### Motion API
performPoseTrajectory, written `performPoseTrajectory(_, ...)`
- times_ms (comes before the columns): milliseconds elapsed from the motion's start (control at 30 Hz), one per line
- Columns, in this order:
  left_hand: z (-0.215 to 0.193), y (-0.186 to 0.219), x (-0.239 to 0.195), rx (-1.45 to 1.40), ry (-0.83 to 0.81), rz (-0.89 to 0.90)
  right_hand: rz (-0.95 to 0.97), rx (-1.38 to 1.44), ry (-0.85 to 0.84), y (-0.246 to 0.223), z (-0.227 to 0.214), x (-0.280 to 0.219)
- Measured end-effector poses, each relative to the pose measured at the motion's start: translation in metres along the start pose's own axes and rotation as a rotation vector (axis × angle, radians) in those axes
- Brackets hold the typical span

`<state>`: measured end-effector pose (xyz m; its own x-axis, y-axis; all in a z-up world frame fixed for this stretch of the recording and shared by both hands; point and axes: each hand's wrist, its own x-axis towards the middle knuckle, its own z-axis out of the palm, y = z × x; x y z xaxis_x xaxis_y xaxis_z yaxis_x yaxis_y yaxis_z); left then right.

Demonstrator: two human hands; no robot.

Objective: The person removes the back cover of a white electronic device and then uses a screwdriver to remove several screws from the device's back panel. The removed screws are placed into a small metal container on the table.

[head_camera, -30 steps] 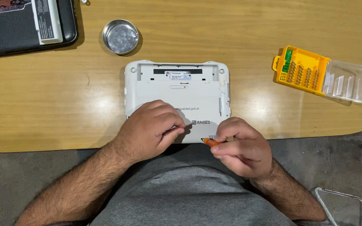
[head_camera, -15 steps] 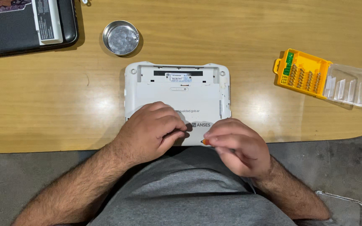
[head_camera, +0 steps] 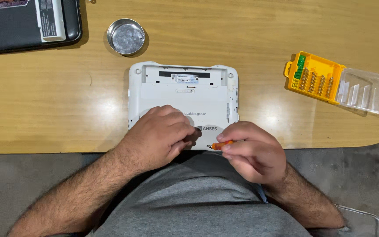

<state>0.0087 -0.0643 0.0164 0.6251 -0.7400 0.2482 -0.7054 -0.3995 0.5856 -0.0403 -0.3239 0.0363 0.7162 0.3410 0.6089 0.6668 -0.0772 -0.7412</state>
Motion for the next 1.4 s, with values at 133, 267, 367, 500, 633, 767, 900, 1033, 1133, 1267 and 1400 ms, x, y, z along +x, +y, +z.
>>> performPoseTrajectory(133, 0.002, 0.007, 0.003, 0.028, -0.007, 0.0, -0.018, 0.001, 0.006, 0.001, -0.005, -0.006)
performPoseTrajectory(267, 0.0, 0.016, 0.008, -0.008, -0.015, 0.0, -0.037, 0.011, 0.094, 0.002, -0.006, -0.01)
performPoseTrajectory(367, 0.006, 0.018, 0.01, -0.053, 0.007, 0.027, -0.08, 0.019, 0.181, 0.005, -0.006, -0.013)
performPoseTrajectory(500, 0.015, 0.019, 0.014, -0.11, 0.051, 0.044, -0.106, 0.007, 0.258, 0.006, -0.007, -0.016)
performPoseTrajectory(633, 0.019, 0.023, 0.017, -0.136, 0.065, 0.029, -0.1, 0.001, 0.297, 0.001, -0.002, -0.015)
performPoseTrajectory(767, 0.018, 0.028, 0.02, -0.154, 0.095, 0.024, -0.123, -0.009, 0.307, 0.001, -0.001, -0.018)
performPoseTrajectory(900, 0.022, 0.024, 0.016, -0.126, 0.101, 0.044, -0.121, -0.03, 0.31, 0.002, 0.001, -0.022)
performPoseTrajectory(1033, 0.017, 0.017, 0.013, -0.094, 0.103, 0.03, -0.133, -0.044, 0.32, 0.003, 0.004, -0.021)
performPoseTrajectory(1133, -0.001, -0.003, 0.012, -0.014, 0.013, -0.009, -0.136, -0.029, 0.396, 0.004, 0.007, -0.02)
performPoseTrajectory(1267, -0.048, -0.058, 0.014, 0.491, 0.131, -0.04, -0.135, -0.033, 0.386, 0.012, 0.004, -0.024)
performPoseTrajectory(1400, -0.089, -0.087, 0.024, 0.436, 0.243, -0.387, 0.033, -0.138, 0.282, -0.01, 0.007, -0.021)
